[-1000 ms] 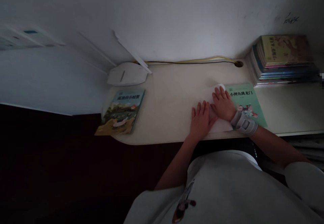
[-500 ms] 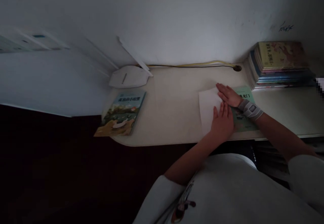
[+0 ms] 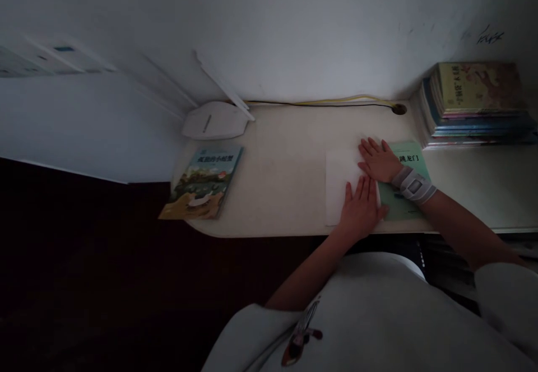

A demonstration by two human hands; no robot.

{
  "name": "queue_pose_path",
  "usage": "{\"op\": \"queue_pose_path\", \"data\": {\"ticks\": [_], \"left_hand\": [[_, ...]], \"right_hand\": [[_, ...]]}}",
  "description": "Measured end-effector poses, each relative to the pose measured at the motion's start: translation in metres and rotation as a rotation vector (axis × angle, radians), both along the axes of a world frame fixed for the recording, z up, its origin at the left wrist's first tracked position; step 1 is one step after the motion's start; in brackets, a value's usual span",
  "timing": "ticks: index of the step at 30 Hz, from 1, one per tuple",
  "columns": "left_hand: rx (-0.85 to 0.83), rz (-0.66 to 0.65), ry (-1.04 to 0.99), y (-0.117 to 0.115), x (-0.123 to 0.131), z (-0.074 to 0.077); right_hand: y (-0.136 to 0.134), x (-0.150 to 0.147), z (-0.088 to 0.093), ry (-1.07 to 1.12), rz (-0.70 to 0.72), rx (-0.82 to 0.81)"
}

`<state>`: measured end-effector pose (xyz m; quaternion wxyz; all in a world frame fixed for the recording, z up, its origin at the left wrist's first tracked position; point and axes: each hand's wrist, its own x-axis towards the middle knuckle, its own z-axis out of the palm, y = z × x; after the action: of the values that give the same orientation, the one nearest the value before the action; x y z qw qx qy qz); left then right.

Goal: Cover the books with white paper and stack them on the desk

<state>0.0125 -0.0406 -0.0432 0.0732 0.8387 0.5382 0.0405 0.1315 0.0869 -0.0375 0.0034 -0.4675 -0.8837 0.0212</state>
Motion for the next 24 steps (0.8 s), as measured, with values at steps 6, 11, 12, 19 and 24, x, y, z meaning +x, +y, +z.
{"op": "queue_pose_path", "data": {"ticks": [6, 11, 12, 19, 24], "left_hand": [[-0.016, -0.057, -0.179, 0.012, -0.022, -0.001], [0.114, 0.328, -0.388, 0.044, -0.107, 0.02], [0.128, 0.449, -0.357, 0.049, -0.125, 0.023], [-0.231, 0.52, -0.422, 0.067, -0.165, 0.019], [-0.208, 0.592, -0.773, 0.069, -0.158, 0.017]], "right_hand": [[-0.005, -0.008, 0.002, -0.021, -0.07, -0.018], [-0.019, 0.014, 0.015, 0.097, -0.104, 0.11], [-0.022, 0.023, 0.017, 0.095, -0.087, 0.118], [-0.062, 0.074, 0.01, -0.042, -0.003, 0.067], [-0.077, 0.07, 0.003, -0.052, 0.008, 0.022]]}}
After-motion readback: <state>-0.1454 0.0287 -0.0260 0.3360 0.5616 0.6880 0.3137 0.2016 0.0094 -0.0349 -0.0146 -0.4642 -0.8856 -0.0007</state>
